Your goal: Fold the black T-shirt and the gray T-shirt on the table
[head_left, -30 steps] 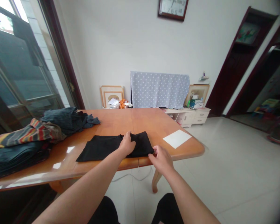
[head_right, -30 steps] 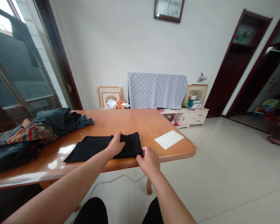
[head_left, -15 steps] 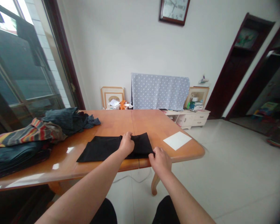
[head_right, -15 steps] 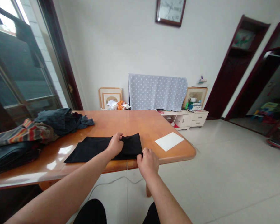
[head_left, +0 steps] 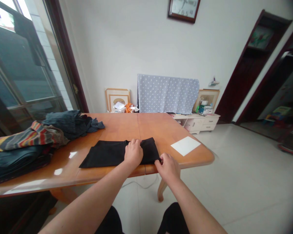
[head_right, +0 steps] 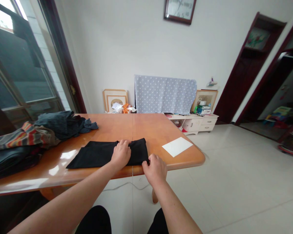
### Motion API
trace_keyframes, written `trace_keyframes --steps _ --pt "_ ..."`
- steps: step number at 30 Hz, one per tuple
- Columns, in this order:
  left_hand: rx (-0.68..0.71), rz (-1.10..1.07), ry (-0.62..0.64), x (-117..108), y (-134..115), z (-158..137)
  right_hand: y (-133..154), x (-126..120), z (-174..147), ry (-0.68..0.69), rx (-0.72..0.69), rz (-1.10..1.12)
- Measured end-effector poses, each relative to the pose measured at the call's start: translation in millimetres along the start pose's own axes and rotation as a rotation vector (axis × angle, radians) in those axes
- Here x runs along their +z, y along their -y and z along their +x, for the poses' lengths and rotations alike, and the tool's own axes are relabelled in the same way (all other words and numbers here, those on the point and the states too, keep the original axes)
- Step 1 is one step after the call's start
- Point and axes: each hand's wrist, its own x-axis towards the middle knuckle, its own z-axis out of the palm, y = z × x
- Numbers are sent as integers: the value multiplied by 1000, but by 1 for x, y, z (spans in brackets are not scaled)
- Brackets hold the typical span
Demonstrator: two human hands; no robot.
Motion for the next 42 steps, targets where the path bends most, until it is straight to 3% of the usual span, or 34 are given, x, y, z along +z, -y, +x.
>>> trace_keyframes --steps 4,11,15,20,27,38,42 --pt "222 30 133 8 1 -7 4 2 1 -18 7 -77" --pt "227 79 301 12 4 -4 3 2 -3 -51 -37 -145" --pt "294 84 249 4 7 -9 -2 1 -5 -52 -81 -132" --pt "557 72 215 -4 19 -25 -6 2 -4 -55 -79 -113" --pt "677 159 118 -11 20 -22 -10 6 -6 -70 -77 -67" --pt "618 84 231 -16 34 -29 -12 -2 -5 15 -87 9" --pt "537 68 260 -19 44 -30 -14 -3 -4 38 -86 35"
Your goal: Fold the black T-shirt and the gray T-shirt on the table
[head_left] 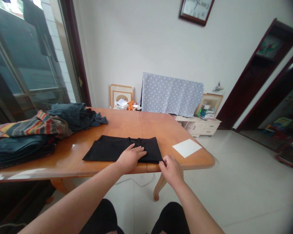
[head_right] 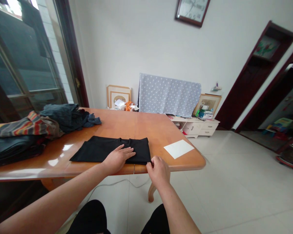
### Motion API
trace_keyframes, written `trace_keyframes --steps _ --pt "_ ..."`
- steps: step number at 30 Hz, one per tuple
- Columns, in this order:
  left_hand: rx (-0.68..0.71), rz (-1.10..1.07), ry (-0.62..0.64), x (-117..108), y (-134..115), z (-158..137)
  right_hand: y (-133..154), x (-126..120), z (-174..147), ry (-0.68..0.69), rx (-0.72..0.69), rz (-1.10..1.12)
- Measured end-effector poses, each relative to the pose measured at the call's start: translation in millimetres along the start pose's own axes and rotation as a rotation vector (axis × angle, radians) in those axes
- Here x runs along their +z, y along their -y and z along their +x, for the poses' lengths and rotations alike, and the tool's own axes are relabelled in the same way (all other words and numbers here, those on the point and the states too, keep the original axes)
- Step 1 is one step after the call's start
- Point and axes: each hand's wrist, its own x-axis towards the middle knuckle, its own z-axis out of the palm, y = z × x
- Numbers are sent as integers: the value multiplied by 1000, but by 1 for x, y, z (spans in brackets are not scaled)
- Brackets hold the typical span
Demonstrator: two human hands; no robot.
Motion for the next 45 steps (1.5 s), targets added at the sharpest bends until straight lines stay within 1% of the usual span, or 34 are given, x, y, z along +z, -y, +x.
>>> trace_keyframes --steps 5,7,9,11,12,15,18,20,22,24,25,28,30,32,34,36,38,40,45 --pt "-58 -54 42 -6 12 -6 -1 2 -1 -12 -19 8" --pt "-113 -72 -5 -8 11 -6 -2 2 -1 -19 -20 7" --pt "-165 -71 -85 -8 6 -2 -2 2 -1 -26 -16 4" --pt "-176 -55 -146 -5 -2 4 -1 3 -1 -28 -17 4" --pt "-171 -44 -156 -2 -5 8 -1 3 -2 -29 -19 3" --pt "-174 -7 -109 7 -10 17 0 3 -2 -33 -34 -12" --pt "-194 6 -39 14 -4 20 0 2 -2 -34 -41 -25" --pt "-194 4 -25 16 0 20 -1 -1 0 7 -35 10" --pt "-195 -6 -19 16 2 18 -4 -7 6 84 -21 99" --pt "-199 -18 -16 16 2 16 -6 -14 15 129 -12 198" --pt "-201 -22 -16 16 2 16 -6 -18 21 124 -13 233" --pt "-198 -31 -23 16 1 15 0 -23 44 43 -53 253" --pt "-197 -35 -32 17 1 15 10 -19 61 19 -89 219" --pt "-198 -36 -42 18 2 15 22 -8 76 42 -124 152" --pt "-200 -34 -45 19 3 14 33 6 87 112 -163 57" --pt "-204 -33 -42 20 3 14 38 20 92 230 -179 -46" --pt "-216 -32 -44 21 3 15 38 32 93 358 -143 -122" --pt "-230 -36 -46 23 3 15 35 40 92 433 -95 -159" --pt "-246 -46 -37 26 4 15 27 46 90 449 -77 -178"
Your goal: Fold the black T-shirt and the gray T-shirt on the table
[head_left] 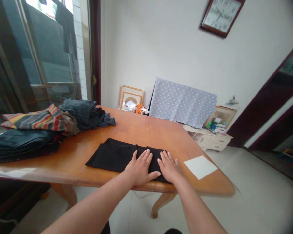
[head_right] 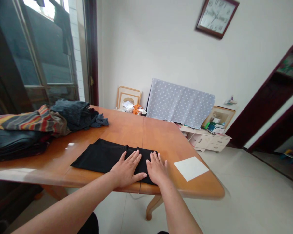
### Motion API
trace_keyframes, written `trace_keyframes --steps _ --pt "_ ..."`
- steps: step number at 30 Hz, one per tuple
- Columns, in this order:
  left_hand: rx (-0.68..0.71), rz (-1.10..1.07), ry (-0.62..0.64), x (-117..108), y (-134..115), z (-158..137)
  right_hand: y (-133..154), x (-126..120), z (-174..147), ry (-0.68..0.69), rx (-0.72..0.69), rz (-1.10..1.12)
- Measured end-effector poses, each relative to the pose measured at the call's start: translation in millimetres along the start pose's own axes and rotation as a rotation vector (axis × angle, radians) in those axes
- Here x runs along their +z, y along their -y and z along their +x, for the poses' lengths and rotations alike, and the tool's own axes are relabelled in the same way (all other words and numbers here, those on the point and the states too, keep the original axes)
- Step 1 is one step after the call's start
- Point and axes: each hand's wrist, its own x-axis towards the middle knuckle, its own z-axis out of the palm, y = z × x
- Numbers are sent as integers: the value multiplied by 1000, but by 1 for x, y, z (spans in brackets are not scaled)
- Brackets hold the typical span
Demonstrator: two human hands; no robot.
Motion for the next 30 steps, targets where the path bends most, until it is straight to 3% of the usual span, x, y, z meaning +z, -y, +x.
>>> trace_keyframes --steps 8,11,15,19,24,30 --pt "-19 -89 32 -10 -1 -1 -3 5 1 4 -1 -12" --pt "-74 -165 -23 -23 9 -4 -4 8 3 -12 -4 -9" --pt "-238 -155 -245 -47 51 -19 -6 11 4 -25 1 17" --pt "-582 1 -368 -74 113 -47 -12 15 6 -58 3 110" --pt "-937 14 -216 -96 166 -79 -26 20 5 -228 15 430" --pt "-1044 -46 -71 -97 171 -77 -36 23 2 -334 2 715"
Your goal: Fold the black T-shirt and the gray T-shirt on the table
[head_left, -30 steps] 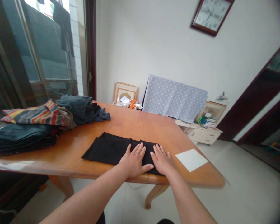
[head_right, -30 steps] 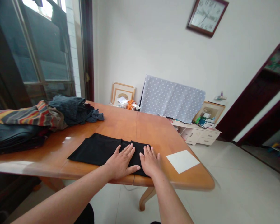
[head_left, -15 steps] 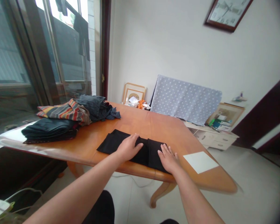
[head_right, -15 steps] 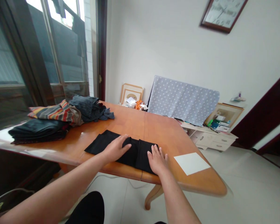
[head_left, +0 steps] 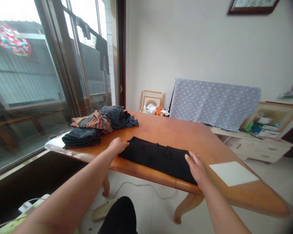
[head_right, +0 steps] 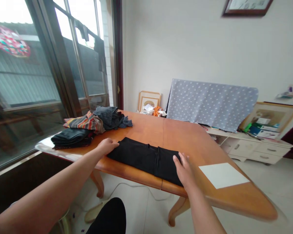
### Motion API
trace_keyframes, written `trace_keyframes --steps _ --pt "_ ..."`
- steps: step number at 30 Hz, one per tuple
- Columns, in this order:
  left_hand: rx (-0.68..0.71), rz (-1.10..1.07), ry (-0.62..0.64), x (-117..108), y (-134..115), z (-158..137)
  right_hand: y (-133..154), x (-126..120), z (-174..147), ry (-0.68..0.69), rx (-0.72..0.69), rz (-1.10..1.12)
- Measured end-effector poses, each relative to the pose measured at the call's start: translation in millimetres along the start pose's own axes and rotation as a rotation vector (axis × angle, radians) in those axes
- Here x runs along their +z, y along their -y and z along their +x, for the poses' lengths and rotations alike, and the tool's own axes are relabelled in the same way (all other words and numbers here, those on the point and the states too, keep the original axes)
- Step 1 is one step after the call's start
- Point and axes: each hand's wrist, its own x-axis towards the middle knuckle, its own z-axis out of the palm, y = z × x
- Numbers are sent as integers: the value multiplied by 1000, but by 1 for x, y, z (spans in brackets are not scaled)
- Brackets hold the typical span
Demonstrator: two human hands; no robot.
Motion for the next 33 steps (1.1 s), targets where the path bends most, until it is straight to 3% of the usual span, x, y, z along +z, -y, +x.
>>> trace_keyframes --steps 11,18,24,29,33 --pt "-72 94 89 4 -38 1 -10 4 5 -43 -52 -8" --pt "135 108 48 -8 -60 -12 -11 6 6 -64 -61 -6" --pt "323 149 -18 -16 -110 -32 -11 7 8 -69 -46 -19" --pt "387 228 57 3 -148 -71 -6 5 6 -77 -55 -45" --pt "366 261 120 29 -159 -94 -2 3 4 -80 -70 -56"
